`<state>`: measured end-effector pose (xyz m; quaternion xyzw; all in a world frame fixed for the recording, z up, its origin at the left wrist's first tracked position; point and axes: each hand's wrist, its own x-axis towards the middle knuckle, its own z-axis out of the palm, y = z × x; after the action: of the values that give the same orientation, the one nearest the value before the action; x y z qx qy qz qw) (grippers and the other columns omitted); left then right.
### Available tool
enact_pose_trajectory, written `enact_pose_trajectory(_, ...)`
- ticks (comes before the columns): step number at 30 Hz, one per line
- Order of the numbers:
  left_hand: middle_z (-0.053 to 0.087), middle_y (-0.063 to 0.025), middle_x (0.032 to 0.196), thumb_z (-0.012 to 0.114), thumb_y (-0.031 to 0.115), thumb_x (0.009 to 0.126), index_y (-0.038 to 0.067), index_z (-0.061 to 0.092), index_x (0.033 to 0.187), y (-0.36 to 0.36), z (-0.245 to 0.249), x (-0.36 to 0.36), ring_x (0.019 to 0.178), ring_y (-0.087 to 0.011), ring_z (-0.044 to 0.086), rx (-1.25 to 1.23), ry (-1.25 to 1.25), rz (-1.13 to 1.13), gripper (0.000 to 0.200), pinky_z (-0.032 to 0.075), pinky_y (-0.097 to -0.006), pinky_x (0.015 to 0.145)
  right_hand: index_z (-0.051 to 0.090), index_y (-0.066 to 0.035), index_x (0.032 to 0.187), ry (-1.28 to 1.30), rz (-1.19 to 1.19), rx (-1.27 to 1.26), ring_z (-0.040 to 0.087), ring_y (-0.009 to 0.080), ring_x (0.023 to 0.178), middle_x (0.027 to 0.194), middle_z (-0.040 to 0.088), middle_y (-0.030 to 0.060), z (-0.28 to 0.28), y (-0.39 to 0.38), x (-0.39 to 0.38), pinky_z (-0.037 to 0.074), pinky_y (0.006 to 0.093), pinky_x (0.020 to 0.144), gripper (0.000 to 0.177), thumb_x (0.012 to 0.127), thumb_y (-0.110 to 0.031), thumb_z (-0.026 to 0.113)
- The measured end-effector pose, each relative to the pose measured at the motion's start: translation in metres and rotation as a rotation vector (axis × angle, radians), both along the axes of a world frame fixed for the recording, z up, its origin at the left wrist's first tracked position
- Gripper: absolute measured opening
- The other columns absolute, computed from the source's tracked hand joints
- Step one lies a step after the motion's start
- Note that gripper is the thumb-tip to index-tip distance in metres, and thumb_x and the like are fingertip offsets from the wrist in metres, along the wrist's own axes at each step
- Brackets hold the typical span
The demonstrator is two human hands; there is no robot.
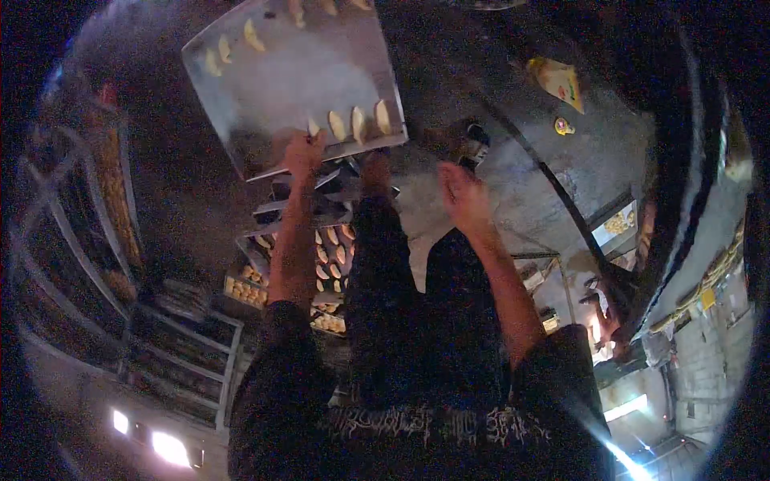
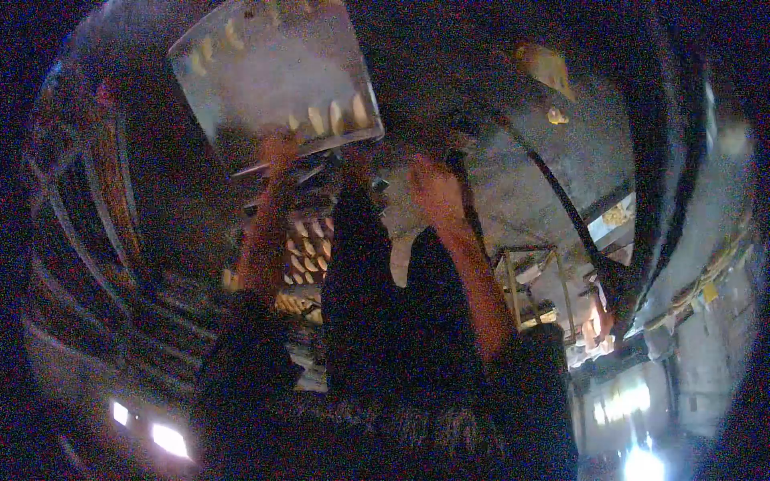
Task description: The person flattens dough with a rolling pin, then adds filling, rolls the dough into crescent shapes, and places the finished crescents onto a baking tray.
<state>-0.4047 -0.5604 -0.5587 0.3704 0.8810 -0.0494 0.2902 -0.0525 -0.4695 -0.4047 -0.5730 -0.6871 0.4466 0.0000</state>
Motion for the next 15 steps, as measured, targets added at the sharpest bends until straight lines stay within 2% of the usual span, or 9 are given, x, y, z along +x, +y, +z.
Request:
enact_pose_trajectory(2,0.07,-0.0198,0.084,0.072,0.062,0.078,0.006,0.073,0.091,-0.002,0.021,0.003,0.081,-0.0407,0.068,0.071,-0.025,0.015,0.058,0.052,-0.0497,0.071,0.064,-0.004,0.111,0.061,-0.017,-0.104,0.071,0.0336,0.086,0.097,0.071,0.0166,-0.022,-0.006,-0.06,0.056,0.0422,0.074,0.022,0.092,-0.016,0.065)
enact_pose_trajectory(4,0.07,-0.0202,0.087,0.075,0.062,0.075,0.006,0.072,0.095,-0.024,0.011,-0.01,0.083,-0.0408,0.068,0.109,-0.167,0.107,0.059,0.052,-0.0494,0.071,0.063,-0.005,0.108,-0.019,0.06,-0.112,0.07,0.0359,0.087,0.091,0.07,0.0171,-0.041,-0.008,-0.128,0.055,0.0468,0.074,0.023,0.091,-0.019,0.066)
enact_pose_trajectory(5,0.07,-0.0203,0.089,0.076,0.062,0.074,0.006,0.072,0.097,-0.032,0.008,-0.015,0.084,-0.0409,0.067,0.131,-0.239,0.149,0.061,0.052,-0.0492,0.072,0.062,-0.004,0.109,0.008,0.063,-0.069,0.069,0.0367,0.087,0.09,0.069,0.0181,-0.057,-0.015,-0.155,0.055,0.0476,0.074,0.025,0.09,-0.02,0.067)
enact_pose_trajectory(7,0.07,-0.0192,0.09,0.078,0.058,0.073,0.006,0.071,0.101,-0.019,0.024,-0.014,0.084,-0.0404,0.068,0.205,-0.2,0.101,0.059,0.052,-0.0493,0.072,0.059,-0.001,0.11,0.052,0.054,0.025,0.069,0.0383,0.086,0.088,0.068,0.02,-0.089,-0.032,-0.199,0.055,0.0492,0.075,0.03,0.09,-0.022,0.067)
enact_pose_trajectory(8,0.071,-0.0187,0.091,0.079,0.057,0.073,0.006,0.07,0.103,-0.014,0.028,-0.015,0.084,-0.0401,0.068,0.245,-0.19,0.072,0.059,0.052,-0.0493,0.072,0.057,-0.002,0.118,-0.012,0.064,0.015,0.066,0.0385,0.093,0.098,0.066,0.0215,-0.092,-0.034,-0.218,0.054,0.0495,0.079,0.033,0.092,-0.021,0.063)
enact_pose_trajectory(9,0.071,-0.018,0.091,0.081,0.053,0.073,0.006,0.068,0.105,-0.026,0.009,-0.021,0.085,-0.0394,0.068,0.303,-0.191,-0.004,0.058,0.052,-0.0491,0.072,0.055,-0.002,0.125,-0.085,0.07,0.007,0.064,0.0388,0.099,0.107,0.064,0.0229,-0.093,-0.032,-0.234,0.053,0.0498,0.084,0.037,0.094,-0.021,0.059)
enact_pose_trajectory(10,0.071,-0.0179,0.091,0.08,0.053,0.074,0.006,0.068,0.106,-0.02,0.011,-0.023,0.085,-0.0393,0.068,0.28,-0.219,0.017,0.058,0.053,-0.0488,0.072,0.052,-0.002,0.133,-0.161,0.076,0.001,0.061,0.039,0.106,0.116,0.061,0.0244,-0.102,-0.033,-0.243,0.052,0.05,0.088,0.041,0.096,-0.02,0.055)
enact_pose_trajectory(12,0.071,-0.0178,0.091,0.08,0.052,0.075,0.006,0.067,0.106,-0.013,0.017,-0.025,0.086,-0.0389,0.068,0.229,-0.27,0.072,0.057,0.053,-0.0482,0.073,0.049,-0.001,0.136,-0.202,0.025,-0.056,0.059,0.0405,0.109,0.123,0.058,0.025,-0.133,-0.036,-0.258,0.051,0.0501,0.091,0.042,0.096,-0.015,0.053)
enact_pose_trajectory(15,0.071,-0.0184,0.092,0.08,0.049,0.076,0.005,0.066,0.11,-0.019,0.009,-0.035,0.088,-0.0391,0.068,0.101,-0.363,0.119,0.058,0.053,-0.0462,0.076,0.046,0.002,0.138,-0.208,0.109,-0.125,0.057,0.0428,0.111,0.126,0.056,0.0253,-0.139,-0.037,-0.261,0.049,0.05,0.096,0.045,0.094,-0.008,0.051)
